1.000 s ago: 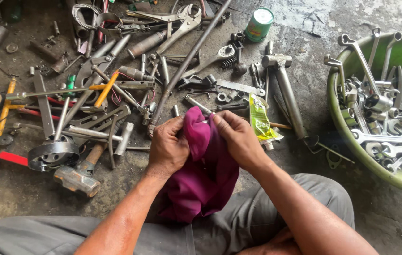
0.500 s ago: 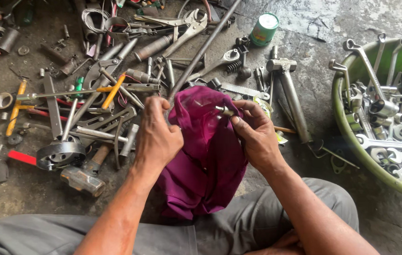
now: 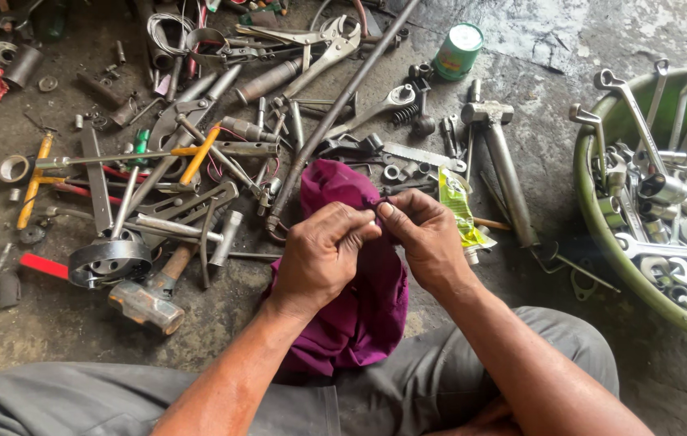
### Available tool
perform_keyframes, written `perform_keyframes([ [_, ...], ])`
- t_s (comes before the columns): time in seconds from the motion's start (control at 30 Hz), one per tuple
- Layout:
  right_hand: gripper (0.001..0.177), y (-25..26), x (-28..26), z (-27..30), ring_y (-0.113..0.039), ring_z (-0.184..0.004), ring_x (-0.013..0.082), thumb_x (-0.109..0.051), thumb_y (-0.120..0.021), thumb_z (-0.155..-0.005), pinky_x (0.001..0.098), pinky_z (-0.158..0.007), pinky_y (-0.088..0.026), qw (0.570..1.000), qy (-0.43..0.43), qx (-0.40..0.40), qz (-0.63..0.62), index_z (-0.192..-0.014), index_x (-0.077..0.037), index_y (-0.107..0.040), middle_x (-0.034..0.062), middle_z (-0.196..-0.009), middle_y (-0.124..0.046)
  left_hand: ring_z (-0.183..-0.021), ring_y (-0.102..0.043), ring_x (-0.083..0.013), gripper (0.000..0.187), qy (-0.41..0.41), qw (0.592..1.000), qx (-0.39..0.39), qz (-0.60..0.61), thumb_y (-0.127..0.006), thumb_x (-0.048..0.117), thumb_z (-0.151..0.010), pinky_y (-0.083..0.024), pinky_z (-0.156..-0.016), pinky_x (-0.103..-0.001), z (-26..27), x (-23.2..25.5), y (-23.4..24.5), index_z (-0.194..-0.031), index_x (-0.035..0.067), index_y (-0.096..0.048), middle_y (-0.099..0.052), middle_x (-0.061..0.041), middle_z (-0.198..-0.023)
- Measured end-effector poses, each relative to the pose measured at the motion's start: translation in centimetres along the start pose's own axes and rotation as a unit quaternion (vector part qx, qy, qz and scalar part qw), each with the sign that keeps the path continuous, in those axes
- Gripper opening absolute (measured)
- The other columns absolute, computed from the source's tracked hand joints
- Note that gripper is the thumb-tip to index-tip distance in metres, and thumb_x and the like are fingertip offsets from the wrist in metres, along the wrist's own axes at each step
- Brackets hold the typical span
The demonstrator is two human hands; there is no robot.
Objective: The person sits on the floor and wipes small metal parts with a purple cloth. They pick up each part, rub it with the cloth, and place it back down. The person also uses a screwdriver to clean the inside of a metal tube.
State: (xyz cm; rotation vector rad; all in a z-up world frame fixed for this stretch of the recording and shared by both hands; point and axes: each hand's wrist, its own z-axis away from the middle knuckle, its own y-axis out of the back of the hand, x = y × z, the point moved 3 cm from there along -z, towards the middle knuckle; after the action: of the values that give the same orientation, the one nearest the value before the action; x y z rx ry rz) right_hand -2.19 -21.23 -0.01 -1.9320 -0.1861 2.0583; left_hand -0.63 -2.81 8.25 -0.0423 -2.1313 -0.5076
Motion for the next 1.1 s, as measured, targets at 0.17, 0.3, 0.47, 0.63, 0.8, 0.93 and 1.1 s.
perform_keyframes([
  [0.17,0.008,1.0,-0.8,-1.5,-0.065,-0.078,0.0101,-0.011,-0.072,-0.096,0.0248,-0.071,-0.054,0.989,-0.039,0.077,0.120,-0.097,-0.004,-0.071,0.0019,-0.088,-0.074,-0.084,-0.074,-0.0196,0.008,-0.016,1.000,-0.022,0.008,-0.072,0.000,-0.092,-0.060,-0.074,-0.030,-0.3,0.4,0.0,-0.099,0.003,-0.072,-0.074,-0.008,-0.091],
  [0.3,0.018,0.4,-4.8,-1.1,-0.070,-0.094,0.0178,-0.009,-0.071,-0.089,0.0308,-0.083,-0.057,0.904,0.084,0.043,0.416,-0.106,-0.004,-0.073,0.0097,-0.102,-0.073,-0.086,-0.075,-0.0161,0.008,0.015,0.998,0.049,0.028,-0.076,0.005,-0.092,-0.060,-0.077,-0.029,-1.2,-0.2,1.3,-0.099,0.005,-0.073,-0.076,-0.006,-0.094],
  [0.47,0.060,-2.4,-6.3,1.4,-0.059,-0.112,0.0253,-0.023,-0.077,-0.088,0.0414,-0.096,-0.049,0.907,0.158,-0.147,0.361,-0.134,0.005,-0.051,0.0170,-0.117,-0.065,-0.092,-0.074,-0.0137,0.017,0.047,0.998,0.034,0.030,-0.079,0.011,-0.091,-0.060,-0.082,-0.028,-1.4,-0.7,1.9,-0.106,0.006,-0.072,-0.076,-0.005,-0.095],
  [0.63,0.038,-2.0,-4.6,1.1,-0.059,-0.099,0.0126,-0.036,-0.069,-0.098,0.0311,-0.087,-0.051,0.984,-0.060,-0.115,0.123,-0.122,-0.006,-0.063,0.0045,-0.106,-0.067,-0.093,-0.073,-0.0132,0.038,0.243,0.929,0.042,0.276,-0.076,0.016,-0.089,-0.059,-0.089,-0.029,-0.4,-2.5,-0.6,-0.123,0.013,-0.061,-0.077,-0.001,-0.093],
  [0.8,0.029,3.2,-5.8,-0.5,-0.059,-0.079,0.0179,-0.034,-0.058,-0.101,0.0350,-0.073,-0.055,0.980,-0.137,0.068,-0.126,-0.108,-0.006,-0.062,0.0045,-0.091,-0.059,-0.098,-0.070,-0.0186,0.029,0.152,0.973,-0.166,0.060,-0.075,0.020,-0.087,-0.055,-0.087,-0.034,1.5,-2.3,-3.1,-0.110,0.005,-0.069,-0.072,-0.009,-0.104],
  [0.93,0.036,10.1,-6.3,-1.2,-0.058,-0.074,0.0135,-0.041,-0.049,-0.107,0.0324,-0.069,-0.053,0.960,-0.041,0.242,-0.136,-0.110,-0.008,-0.063,0.0011,-0.086,-0.057,-0.072,-0.063,-0.0238,0.023,0.239,0.944,-0.216,0.066,-0.064,0.024,-0.101,-0.052,-0.070,-0.038,2.5,-2.0,-4.5,-0.097,0.001,-0.066,-0.066,-0.014,-0.081],
  [1.1,0.032,18.5,-8.2,-0.2,-0.052,-0.067,0.0130,-0.032,-0.047,-0.111,0.0280,-0.061,-0.046,0.888,0.180,0.365,-0.214,-0.107,-0.003,-0.060,0.0053,-0.084,-0.061,-0.077,-0.061,-0.0215,0.024,0.153,0.959,-0.205,0.121,-0.060,0.021,-0.103,-0.051,-0.073,-0.036,2.0,-0.5,-4.1,-0.089,0.002,-0.061,-0.060,-0.009,-0.080],
])
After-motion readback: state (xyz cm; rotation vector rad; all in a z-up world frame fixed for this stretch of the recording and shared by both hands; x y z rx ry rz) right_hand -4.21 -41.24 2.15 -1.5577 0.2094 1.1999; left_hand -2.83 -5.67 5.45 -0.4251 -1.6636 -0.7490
